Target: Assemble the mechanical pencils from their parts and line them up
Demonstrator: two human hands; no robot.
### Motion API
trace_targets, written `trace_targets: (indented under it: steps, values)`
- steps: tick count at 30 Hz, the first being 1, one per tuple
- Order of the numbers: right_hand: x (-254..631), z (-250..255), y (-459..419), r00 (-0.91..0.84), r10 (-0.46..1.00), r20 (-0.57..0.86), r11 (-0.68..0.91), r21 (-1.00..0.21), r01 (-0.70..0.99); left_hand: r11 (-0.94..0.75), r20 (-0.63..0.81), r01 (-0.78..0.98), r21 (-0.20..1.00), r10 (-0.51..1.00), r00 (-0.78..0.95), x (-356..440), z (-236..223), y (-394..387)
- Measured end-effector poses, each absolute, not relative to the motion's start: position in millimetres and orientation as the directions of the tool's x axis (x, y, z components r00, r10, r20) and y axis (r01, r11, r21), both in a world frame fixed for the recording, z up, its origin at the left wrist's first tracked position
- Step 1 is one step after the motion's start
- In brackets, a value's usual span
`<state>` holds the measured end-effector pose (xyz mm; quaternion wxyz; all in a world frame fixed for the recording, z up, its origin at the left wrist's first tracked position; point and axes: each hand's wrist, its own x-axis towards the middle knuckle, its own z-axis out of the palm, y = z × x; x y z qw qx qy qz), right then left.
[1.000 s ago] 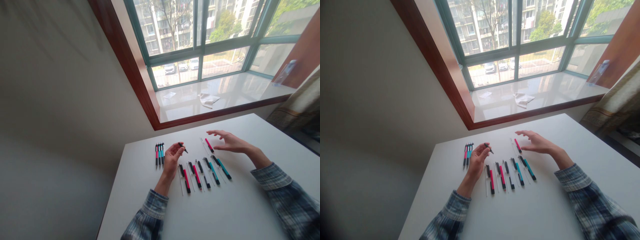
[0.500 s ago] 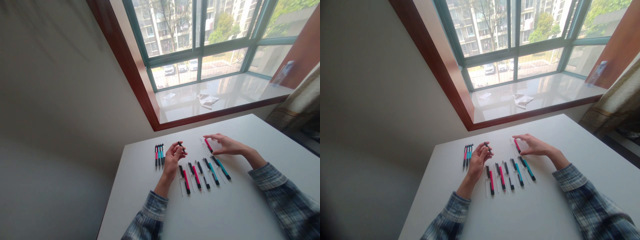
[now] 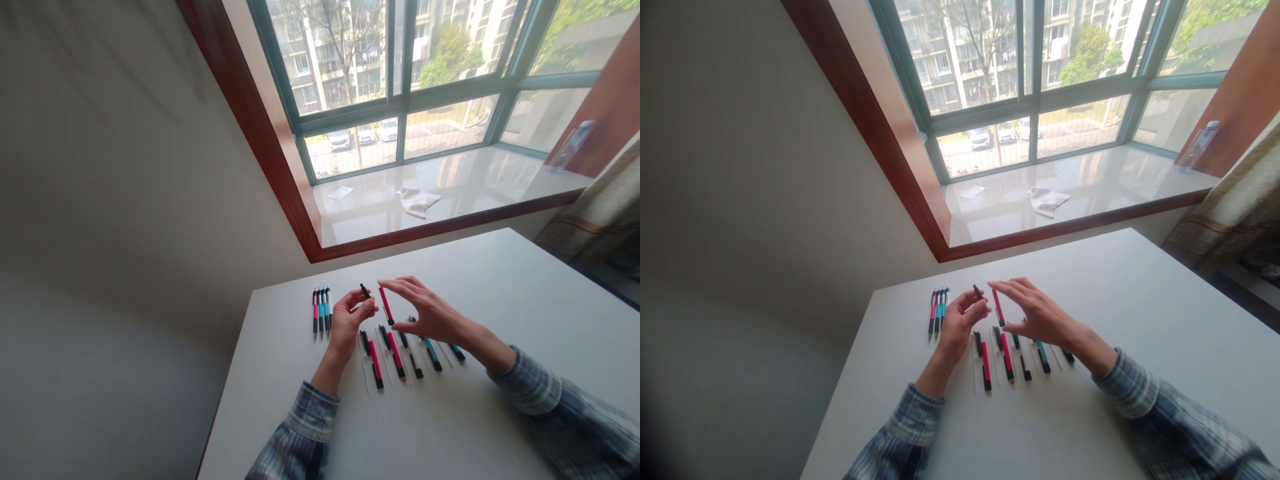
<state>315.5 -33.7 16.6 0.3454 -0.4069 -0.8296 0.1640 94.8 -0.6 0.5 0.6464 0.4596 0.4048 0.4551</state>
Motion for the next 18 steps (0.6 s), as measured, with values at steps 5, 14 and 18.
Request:
trace_targets:
  steps: [5, 14, 18]
  values:
    - [305, 13, -37, -0.433, 0.75, 0.501, 0.659, -0.505, 0.557, 0.158, -0.1, -0.171, 0.973, 0.945, 0.31, 100, 8, -2]
    - [305, 12, -37, -0.438, 0.746, 0.501, 0.663, -0.497, 0.56, 0.111, -0.061, -0.113, 0.987, 0.925, 0.374, 101, 15, -4]
    - [312, 14, -34, -0.42, 0.747, 0.516, 0.662, -0.512, 0.547, 0.096, -0.058, -0.093, 0.991, 0.937, 0.343, 99, 13, -4]
